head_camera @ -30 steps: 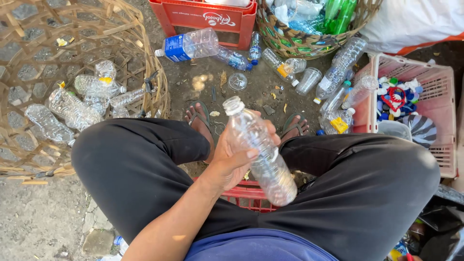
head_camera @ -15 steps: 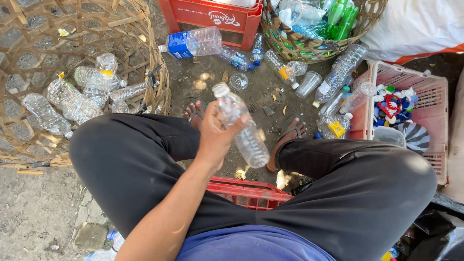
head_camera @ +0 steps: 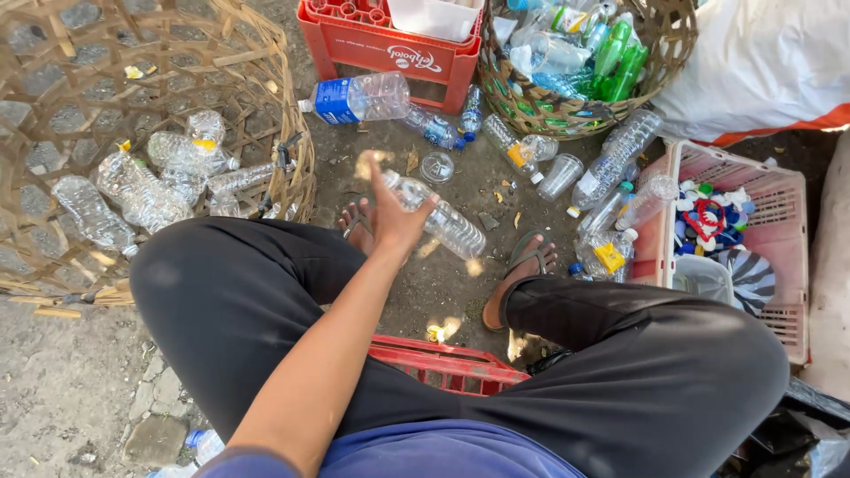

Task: The person sits on the ground and uses red-handled scissors to cut the labels and tops off plastic water bottles. They handle multiple bottles, cutting the plastic rings and labels before placing the modified bottles into a woven basket.

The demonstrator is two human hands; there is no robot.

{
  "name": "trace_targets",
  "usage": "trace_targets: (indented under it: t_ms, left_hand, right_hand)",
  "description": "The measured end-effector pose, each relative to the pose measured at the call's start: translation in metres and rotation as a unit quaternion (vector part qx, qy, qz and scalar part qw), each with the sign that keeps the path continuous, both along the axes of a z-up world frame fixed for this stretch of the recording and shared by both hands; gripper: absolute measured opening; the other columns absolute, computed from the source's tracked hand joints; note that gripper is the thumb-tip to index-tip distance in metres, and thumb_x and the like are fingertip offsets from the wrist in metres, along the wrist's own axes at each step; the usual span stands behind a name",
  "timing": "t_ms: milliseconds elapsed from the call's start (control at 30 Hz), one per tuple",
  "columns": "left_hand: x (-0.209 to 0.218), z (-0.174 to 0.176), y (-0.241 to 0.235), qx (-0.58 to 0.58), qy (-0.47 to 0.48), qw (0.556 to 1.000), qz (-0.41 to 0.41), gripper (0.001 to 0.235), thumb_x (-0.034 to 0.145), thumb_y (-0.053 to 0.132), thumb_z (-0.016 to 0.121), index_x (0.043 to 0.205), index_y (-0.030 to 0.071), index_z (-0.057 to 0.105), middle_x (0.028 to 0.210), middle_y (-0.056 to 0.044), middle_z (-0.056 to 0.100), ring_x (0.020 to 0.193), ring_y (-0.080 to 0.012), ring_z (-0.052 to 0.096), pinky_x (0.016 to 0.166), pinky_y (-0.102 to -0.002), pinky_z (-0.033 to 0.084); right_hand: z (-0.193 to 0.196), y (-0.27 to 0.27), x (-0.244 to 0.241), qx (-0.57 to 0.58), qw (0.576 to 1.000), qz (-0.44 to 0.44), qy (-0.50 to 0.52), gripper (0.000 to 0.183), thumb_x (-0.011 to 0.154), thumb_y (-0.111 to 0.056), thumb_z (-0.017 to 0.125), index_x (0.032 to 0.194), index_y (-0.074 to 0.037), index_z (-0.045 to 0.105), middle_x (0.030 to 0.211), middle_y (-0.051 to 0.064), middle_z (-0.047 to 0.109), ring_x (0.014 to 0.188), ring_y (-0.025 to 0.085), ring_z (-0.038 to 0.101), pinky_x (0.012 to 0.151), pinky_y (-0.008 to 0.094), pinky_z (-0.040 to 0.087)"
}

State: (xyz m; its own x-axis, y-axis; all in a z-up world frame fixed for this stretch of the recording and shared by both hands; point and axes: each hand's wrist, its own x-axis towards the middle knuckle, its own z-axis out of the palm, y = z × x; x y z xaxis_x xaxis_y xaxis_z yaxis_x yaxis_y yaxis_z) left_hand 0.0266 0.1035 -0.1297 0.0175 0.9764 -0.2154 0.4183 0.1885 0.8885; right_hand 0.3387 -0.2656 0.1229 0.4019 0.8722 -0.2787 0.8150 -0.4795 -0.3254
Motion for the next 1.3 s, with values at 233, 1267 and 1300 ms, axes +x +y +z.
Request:
trace_targets:
  t_ms: [233,1267,1300]
  left_hand:
    - [0.022,-0.104,0.011,-0.074,0.025,0.995,-0.066,0.081,0.073,0.024,0.091,0.136,0.033,0.042,0.111,-0.011,0.072,0.098,-0.0335,0.072,0.079,-0.046,0.056]
    - [-0.032,-0.282,0.015,-0.164,-0.005,0.984,0.066,0.073,0.069,0.026,0.093,0.127,0.032,0.05,0.111,-0.009,0.075,0.114,-0.0291,0.071,0.096,-0.037,0.053]
    - [-0.032,-0.283,0.016,-0.164,-0.005,0.984,0.067,0.073,0.069,0.026,0.093,0.127,0.032,0.05,0.111,-0.009,0.075,0.114,-0.0291,0.071,0.096,-0.037,0.053]
  right_hand:
    - [-0.074,0.152,-0.081,0.012,0.998,0.061,-0.018,0.034,0.097,-0.034,0.06,0.129,-0.024,0.063,0.085,0.025,0.076,0.091,0.049,0.071,0.075,0.06,0.055]
    - [-0.443,0.247,-0.114,-0.173,0.941,0.286,-0.058,0.04,0.107,-0.047,0.028,0.117,-0.015,0.051,0.076,0.014,0.075,0.081,0.037,0.076,0.078,0.048,0.059]
    - [-0.447,0.246,-0.115,-0.173,0.94,0.287,-0.058,0.04,0.107,-0.047,0.028,0.117,-0.015,0.051,0.076,0.014,0.075,0.081,0.037,0.076,0.078,0.048,0.059]
